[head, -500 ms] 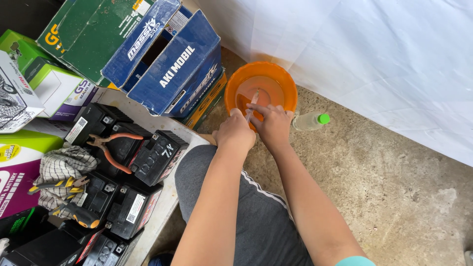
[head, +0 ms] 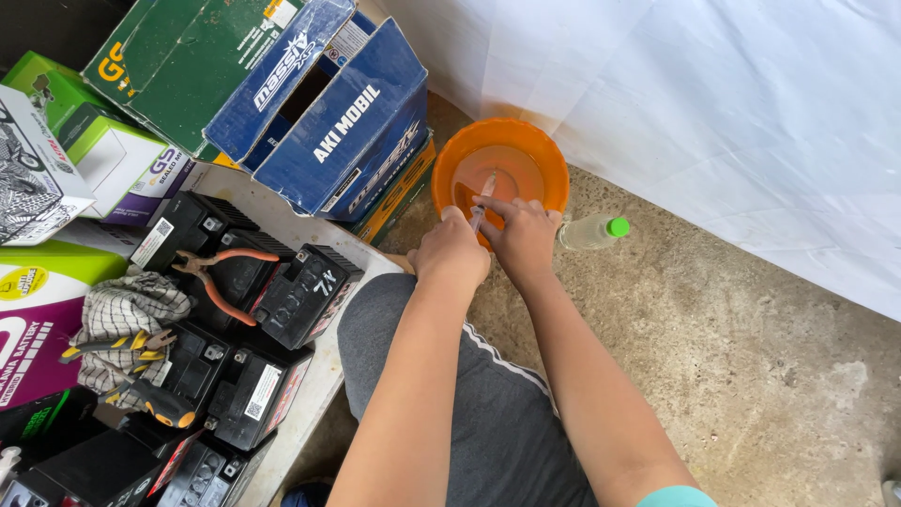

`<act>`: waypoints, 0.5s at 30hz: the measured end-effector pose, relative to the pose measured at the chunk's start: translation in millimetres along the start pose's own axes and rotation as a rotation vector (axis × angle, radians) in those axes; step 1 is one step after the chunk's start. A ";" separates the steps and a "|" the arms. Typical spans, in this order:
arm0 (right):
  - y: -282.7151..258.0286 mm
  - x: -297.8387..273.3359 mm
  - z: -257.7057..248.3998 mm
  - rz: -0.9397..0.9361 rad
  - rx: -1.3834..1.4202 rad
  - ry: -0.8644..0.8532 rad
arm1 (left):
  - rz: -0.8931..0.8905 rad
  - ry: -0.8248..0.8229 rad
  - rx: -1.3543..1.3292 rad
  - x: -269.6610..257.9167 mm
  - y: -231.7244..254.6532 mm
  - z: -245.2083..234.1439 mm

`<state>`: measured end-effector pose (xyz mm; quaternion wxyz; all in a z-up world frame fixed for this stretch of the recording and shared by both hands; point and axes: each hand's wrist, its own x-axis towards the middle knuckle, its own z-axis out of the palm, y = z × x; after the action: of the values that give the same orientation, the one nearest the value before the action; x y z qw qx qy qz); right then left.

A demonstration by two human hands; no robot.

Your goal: Filling lead-acid battery cells with liquid using a syringe

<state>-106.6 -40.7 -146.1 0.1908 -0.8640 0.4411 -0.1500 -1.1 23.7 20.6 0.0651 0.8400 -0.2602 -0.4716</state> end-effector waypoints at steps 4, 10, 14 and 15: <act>-2.3 -0.3 -3.1 0.000 0.004 -0.005 | -0.010 0.000 -0.014 -5.1 2.1 -2.8; -2.6 -0.5 -2.8 -0.005 0.010 -0.011 | -0.012 -0.002 -0.010 -4.2 0.9 -2.8; -3.0 -2.1 -2.5 -0.009 0.016 0.010 | -0.019 -0.011 0.001 -5.7 0.9 -3.9; -3.3 -2.6 -3.1 -0.010 0.016 0.017 | -0.013 -0.014 0.025 -5.1 0.1 -3.2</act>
<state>-107.1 -37.4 -142.1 0.1929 -0.8635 0.4370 -0.1619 -0.6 25.7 26.3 0.0498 0.8392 -0.2608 -0.4747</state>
